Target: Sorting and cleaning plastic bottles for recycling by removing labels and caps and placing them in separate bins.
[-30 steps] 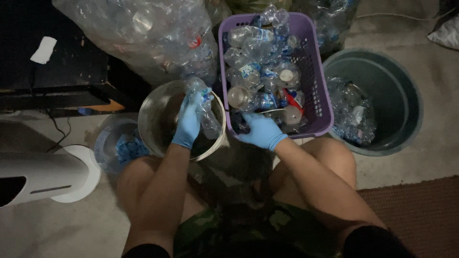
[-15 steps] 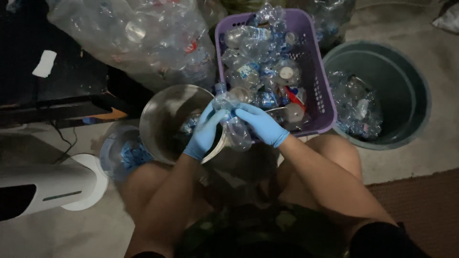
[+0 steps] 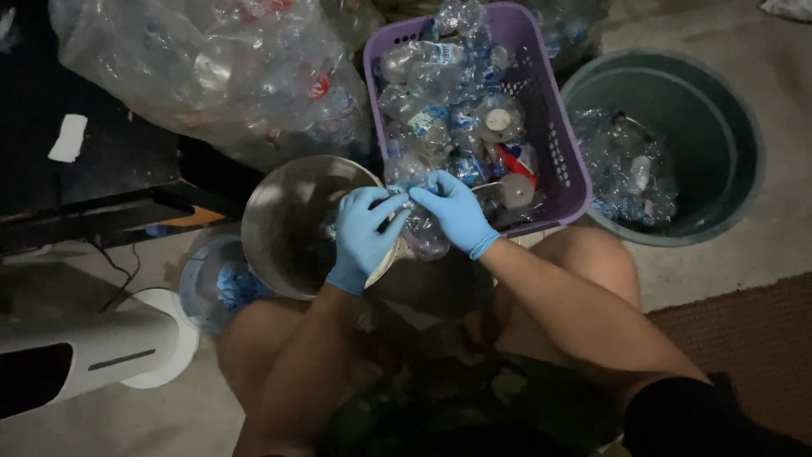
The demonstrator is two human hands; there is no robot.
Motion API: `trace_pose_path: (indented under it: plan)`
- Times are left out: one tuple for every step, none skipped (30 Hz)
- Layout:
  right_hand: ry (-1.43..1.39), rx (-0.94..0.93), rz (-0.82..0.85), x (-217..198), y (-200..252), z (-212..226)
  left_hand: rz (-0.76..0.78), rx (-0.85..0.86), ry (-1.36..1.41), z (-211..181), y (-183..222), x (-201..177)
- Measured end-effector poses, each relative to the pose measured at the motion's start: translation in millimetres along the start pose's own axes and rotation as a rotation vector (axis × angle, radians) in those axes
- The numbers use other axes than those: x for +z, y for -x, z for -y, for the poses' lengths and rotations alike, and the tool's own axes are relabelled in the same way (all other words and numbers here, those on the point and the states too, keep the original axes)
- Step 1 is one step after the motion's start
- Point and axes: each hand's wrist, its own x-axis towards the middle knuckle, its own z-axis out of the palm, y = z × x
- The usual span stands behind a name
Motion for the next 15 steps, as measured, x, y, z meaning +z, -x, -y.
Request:
trace_pose_path:
  plan:
    - [0.041,-0.011,-0.013,2.1,4.0,10.0,0.022,0.03,0.002,0.1,-0.7,-0.3]
    - [0.081,-0.025,-0.025,5.2,6.5,20.6,0.043,0.061,0.001,1.2,-2.4,-1.4]
    - [0.078,-0.025,-0.025,2.8,5.1,8.2,0.044,0.062,-0.002,4.4,0.8,-0.5]
    - [0.133,-0.029,-0.037,-0.9,2.5,-3.3,0.059,0.09,-0.023,7.8,1.6,1.6]
    - [0.188,-0.033,-0.05,-4.9,-0.3,-14.7,0.074,0.118,-0.045,11.2,2.3,4.0]
    - [0.186,-0.034,-0.057,-3.5,2.8,-6.9,0.077,0.123,-0.04,11.6,2.7,6.2]
    - [0.229,-0.075,-0.073,-2.1,5.7,0.8,0.082,0.132,-0.093,12.1,3.1,8.3]
    - [0.271,-0.115,-0.084,0.6,8.2,8.4,0.086,0.139,-0.148,13.0,4.0,9.5]
    - [0.269,-0.115,-0.088,1.6,10.4,11.8,0.088,0.142,-0.146,11.8,3.7,11.4]
    - [0.285,-0.111,-0.095,3.1,13.2,14.9,0.083,0.12,-0.124,10.3,4.5,12.9]
    - [0.3,-0.107,-0.103,4.7,16.0,17.9,0.078,0.098,-0.101,9.0,5.3,14.2]
    - [0.301,-0.106,-0.103,5.8,19.4,21.5,0.078,0.097,-0.101,3.7,4.5,13.2]
    - [0.289,-0.104,-0.122,7.1,22.9,25.2,0.052,0.003,0.032,-1.5,3.6,12.0]
    - [0.276,-0.103,-0.139,9.4,25.2,29.2,0.022,-0.092,0.162,-6.1,2.4,10.0]
    - [0.276,-0.104,-0.134,8.3,23.8,27.0,0.019,-0.094,0.159,-6.9,3.1,10.2]
